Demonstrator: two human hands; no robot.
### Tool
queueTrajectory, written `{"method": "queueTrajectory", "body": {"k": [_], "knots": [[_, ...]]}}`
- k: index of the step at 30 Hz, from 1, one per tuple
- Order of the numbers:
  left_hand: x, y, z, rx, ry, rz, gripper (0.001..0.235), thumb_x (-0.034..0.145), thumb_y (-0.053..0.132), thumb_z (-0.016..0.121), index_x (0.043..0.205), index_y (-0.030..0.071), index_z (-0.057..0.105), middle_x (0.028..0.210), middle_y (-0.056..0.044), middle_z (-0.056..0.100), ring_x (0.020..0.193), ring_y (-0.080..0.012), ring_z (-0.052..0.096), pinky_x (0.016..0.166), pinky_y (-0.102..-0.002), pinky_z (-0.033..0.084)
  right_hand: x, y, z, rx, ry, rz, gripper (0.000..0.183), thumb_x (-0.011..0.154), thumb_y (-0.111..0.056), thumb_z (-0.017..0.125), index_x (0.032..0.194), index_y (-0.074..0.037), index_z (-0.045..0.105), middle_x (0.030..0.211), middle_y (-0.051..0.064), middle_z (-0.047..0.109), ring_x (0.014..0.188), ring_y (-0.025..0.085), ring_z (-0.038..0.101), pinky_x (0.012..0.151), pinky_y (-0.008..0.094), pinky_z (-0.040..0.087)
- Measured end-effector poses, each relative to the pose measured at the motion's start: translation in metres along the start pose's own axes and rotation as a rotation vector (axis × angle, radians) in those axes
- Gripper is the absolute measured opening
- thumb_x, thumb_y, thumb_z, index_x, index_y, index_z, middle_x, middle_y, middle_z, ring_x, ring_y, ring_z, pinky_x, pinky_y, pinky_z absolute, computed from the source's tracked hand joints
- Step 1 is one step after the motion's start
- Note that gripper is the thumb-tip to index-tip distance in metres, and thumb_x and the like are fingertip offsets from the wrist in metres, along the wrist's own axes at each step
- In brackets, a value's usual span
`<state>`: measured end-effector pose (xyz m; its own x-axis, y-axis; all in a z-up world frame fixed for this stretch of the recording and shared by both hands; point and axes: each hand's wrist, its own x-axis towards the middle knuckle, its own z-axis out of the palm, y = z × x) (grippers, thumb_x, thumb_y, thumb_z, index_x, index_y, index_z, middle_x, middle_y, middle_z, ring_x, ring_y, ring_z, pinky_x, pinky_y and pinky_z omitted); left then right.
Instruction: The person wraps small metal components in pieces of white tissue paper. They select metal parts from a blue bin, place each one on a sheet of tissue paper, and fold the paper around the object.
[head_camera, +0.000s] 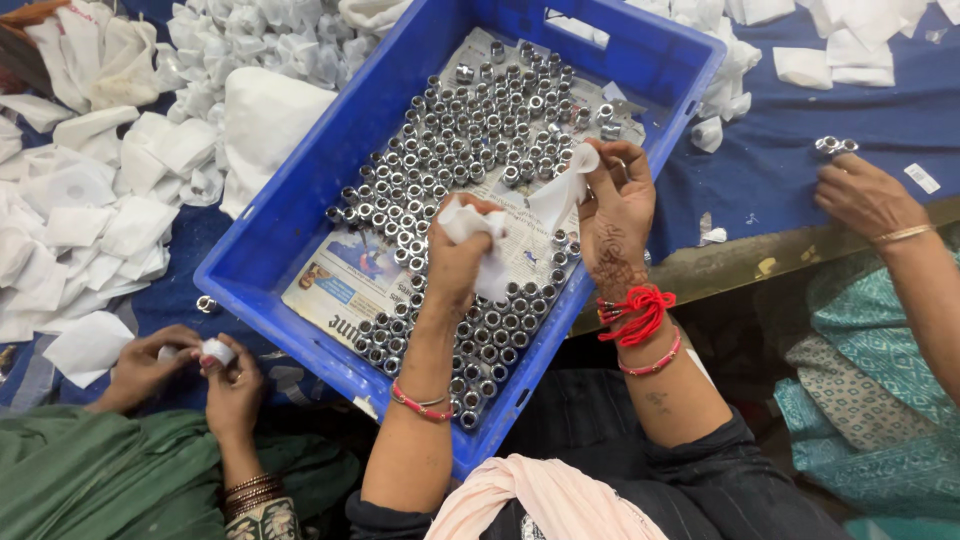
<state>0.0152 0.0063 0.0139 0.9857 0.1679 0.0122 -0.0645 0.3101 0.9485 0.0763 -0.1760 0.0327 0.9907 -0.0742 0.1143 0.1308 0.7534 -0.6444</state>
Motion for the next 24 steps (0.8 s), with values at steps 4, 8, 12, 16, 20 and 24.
{"method": "queueTrajectory", "body": {"k": [4,8,12,16,20,24], "knots": [[0.003,-0.003,-0.006,-0.223,0.089,-0.024,0.029,0.077,-0.01,0.047,0.1,0.006,0.056,0.089,-0.009,0.065,0.065,-0.0141,0.061,0.046,-0.024,0.045,-0.003,0.0,-0.004,-0.056,-0.035,0.017,0.025,0.096,0.003,0.072,0.116,-0.007,0.061,0.113,0.007,0.068,0.102,0.016,0.068,0.086,0.029,0.059],[-0.007,0.004,-0.001,-0.435,-0.061,-0.114,0.03,0.08,0.001,0.057,0.109,0.007,0.055,0.086,-0.006,0.064,0.06,-0.01,0.056,0.044,-0.021,0.043,-0.01,0.011,-0.003,-0.071,-0.043,0.088,0.024,0.095,0.002,0.069,0.114,-0.008,0.06,0.112,0.006,0.069,0.101,0.014,0.068,0.084,0.027,0.058],[-0.018,0.007,0.011,-0.1,-0.144,-0.006,0.055,0.082,0.019,0.079,0.131,0.013,0.056,0.089,0.0,0.062,0.071,-0.007,0.058,0.058,-0.018,0.049,-0.016,0.019,0.005,-0.293,-0.137,0.036,0.017,0.099,0.0,0.066,0.114,-0.004,0.06,0.109,0.008,0.068,0.098,0.014,0.067,0.085,0.027,0.058],[-0.013,-0.014,0.01,0.432,0.019,0.097,0.046,0.083,0.029,0.087,0.117,0.003,0.07,0.099,-0.003,0.069,0.082,-0.0093,0.068,0.072,-0.022,0.057,-0.02,0.015,0.007,-0.557,-0.261,0.009,0.018,0.099,-0.002,0.061,0.117,-0.002,0.06,0.11,0.008,0.069,0.101,0.012,0.067,0.09,0.025,0.058],[-0.006,-0.032,-0.003,0.287,0.182,0.076,0.032,0.087,0.023,0.085,0.107,0.001,0.072,0.097,-0.006,0.067,0.078,-0.0105,0.064,0.067,-0.024,0.054,-0.021,0.01,0.009,-0.509,-0.246,0.089,0.02,0.104,-0.007,0.063,0.121,-0.001,0.057,0.111,0.006,0.066,0.099,0.011,0.065,0.085,0.024,0.058],[-0.003,-0.023,-0.008,-0.028,0.061,-0.003,0.025,0.091,0.021,0.08,0.103,0.001,0.072,0.086,-0.006,0.067,0.069,-0.0107,0.058,0.058,-0.024,0.047,-0.017,0.003,0.008,-0.567,-0.333,0.083,0.035,0.097,-0.011,0.071,0.126,-0.002,0.054,0.11,0.009,0.064,0.102,0.011,0.065,0.091,0.025,0.059]]}}
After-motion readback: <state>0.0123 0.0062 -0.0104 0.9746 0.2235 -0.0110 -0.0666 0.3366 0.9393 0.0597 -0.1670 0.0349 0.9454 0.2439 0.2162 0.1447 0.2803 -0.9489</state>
